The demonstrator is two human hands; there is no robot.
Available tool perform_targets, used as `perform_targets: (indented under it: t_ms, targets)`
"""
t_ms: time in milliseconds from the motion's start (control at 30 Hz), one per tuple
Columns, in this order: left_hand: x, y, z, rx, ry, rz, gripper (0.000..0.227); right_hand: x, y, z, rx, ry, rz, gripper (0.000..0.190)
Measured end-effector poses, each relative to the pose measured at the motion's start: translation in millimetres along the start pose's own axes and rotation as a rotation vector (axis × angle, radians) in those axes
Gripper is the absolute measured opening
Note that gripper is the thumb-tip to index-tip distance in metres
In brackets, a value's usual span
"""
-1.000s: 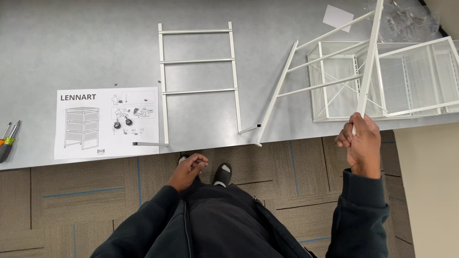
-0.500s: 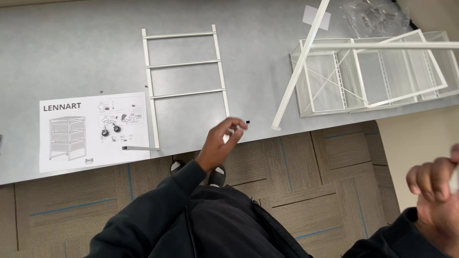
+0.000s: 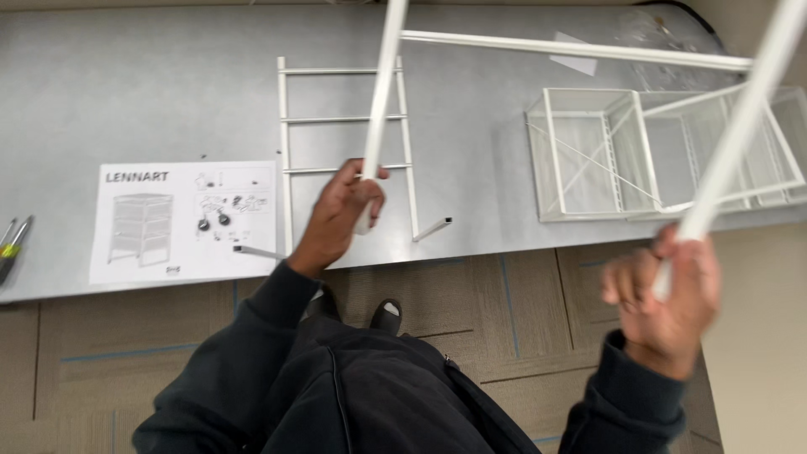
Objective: The person assembles a white metal wire shelving unit on a gray workbench. They align two ladder-like side frames, then use a screwdriver to fasten multiple screws at the joints, securing the structure. An instruction manual and additional wire baskets are visible on the bench.
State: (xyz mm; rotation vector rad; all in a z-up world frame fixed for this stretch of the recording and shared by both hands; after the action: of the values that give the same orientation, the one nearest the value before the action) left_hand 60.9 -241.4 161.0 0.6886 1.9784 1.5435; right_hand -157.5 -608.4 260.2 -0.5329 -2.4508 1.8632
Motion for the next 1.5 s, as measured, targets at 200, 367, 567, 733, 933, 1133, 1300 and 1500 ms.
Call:
perform_targets:
  t_ms: [200,367,567,733,933,1133,1300,1500]
  targets:
    - [75,-18,107,-0.193,0.225,-0.075,0.030,-69,150,-24,0.052,-0.256,-0.007,0.035]
    - [116,-30,144,-0.293,0.324,-0.076,0.032,-109,217,-60,0.128,-0.394,-0.066,0.043]
    - [132,-38,149,-0.292,0.365,-0.093,0.033,-117,274,-63,0.130,-0.453,-0.184,0.044]
    - [137,-39,147,-0.244,0.364,-0.082,0.033,-110,304,-53,0.092,-0.417,-0.225,0.045]
    - [136,-44,154,-0.239,0.355,-0.052,0.033,-103,318,-54,0.067,-0.398,-0.233,0.046]
    - [126,-38,160,-0.276,0.330,-0.051,0.033,-102,315,-62,0.041,-0.355,-0.262,0.047]
    - [120,-33,175,-0.413,0.280,-0.019,0.030,-98,313,-71,-0.005,-0.336,-0.292,0.045]
    - [118,-35,196,-0.261,0.193,0.030,0.028,-98,316,-81,0.019,-0.297,-0.325,0.041]
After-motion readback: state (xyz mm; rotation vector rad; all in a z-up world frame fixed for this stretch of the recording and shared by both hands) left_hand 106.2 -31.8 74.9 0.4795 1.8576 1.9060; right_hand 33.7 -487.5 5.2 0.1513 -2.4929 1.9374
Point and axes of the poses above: each hand's wrist, its own x-axis away from the middle knuckle, its own z-axis out of the back of the hand, y = z × x, the point moved 5 cm from there along -x, towards the middle knuckle, and after that the axes turned 10 degrees about -y, right-handed, at the moved point
